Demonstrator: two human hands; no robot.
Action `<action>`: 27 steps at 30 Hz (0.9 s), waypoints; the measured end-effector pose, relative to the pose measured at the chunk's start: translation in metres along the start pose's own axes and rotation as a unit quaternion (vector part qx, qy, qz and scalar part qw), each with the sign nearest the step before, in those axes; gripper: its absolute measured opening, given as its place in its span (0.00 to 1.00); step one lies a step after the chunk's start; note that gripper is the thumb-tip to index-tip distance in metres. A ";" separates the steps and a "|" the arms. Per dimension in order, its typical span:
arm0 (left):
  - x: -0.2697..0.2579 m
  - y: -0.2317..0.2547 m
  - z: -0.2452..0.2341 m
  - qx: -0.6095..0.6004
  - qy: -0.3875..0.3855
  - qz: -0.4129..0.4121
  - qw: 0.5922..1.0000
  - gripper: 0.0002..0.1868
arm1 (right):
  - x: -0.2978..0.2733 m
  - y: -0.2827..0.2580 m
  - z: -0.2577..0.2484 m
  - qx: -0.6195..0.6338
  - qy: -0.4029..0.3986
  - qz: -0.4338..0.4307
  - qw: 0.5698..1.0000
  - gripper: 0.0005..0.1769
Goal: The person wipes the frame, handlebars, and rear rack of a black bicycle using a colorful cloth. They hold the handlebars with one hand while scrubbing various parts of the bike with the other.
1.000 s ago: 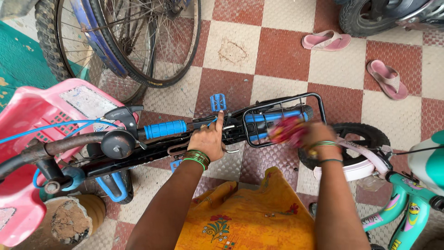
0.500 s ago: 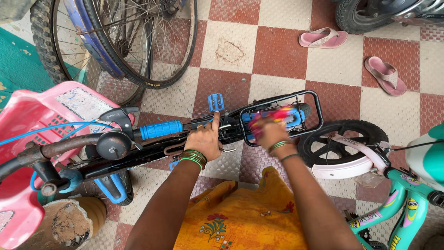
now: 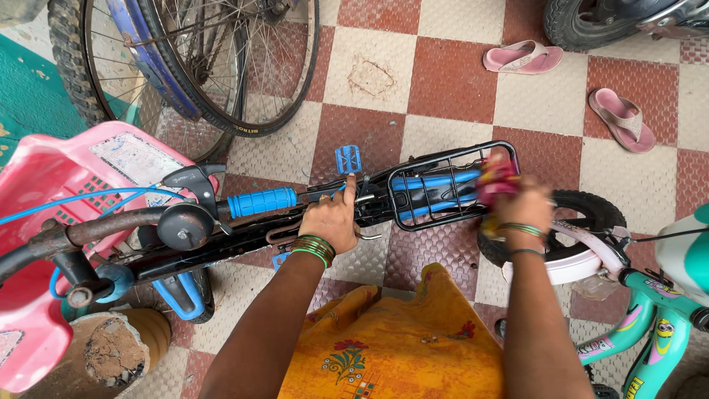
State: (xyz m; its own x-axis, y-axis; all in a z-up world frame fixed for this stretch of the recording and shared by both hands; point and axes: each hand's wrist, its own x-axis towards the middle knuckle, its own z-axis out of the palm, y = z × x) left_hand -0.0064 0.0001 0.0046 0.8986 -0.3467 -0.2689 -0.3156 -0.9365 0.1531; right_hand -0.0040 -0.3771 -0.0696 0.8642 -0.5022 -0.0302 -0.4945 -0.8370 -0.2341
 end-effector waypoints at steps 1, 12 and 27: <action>0.000 0.000 0.000 0.001 -0.001 0.001 1.000 0.56 | -0.002 0.012 -0.004 0.038 0.057 0.004 0.998 0.21; 0.000 -0.001 0.001 -0.006 -0.003 -0.003 1.000 0.57 | -0.046 -0.115 0.029 0.174 -0.237 -0.334 0.895 0.24; -0.002 -0.002 0.007 -0.003 0.011 0.000 1.000 0.55 | -0.020 -0.087 -0.011 0.125 0.045 -0.147 0.980 0.22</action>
State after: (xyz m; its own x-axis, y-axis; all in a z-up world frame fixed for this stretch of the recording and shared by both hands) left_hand -0.0096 0.0019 -0.0019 0.9054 -0.3448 -0.2477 -0.3132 -0.9364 0.1585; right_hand 0.0207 -0.2960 -0.0381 0.9487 -0.2745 0.1571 -0.1786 -0.8748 -0.4503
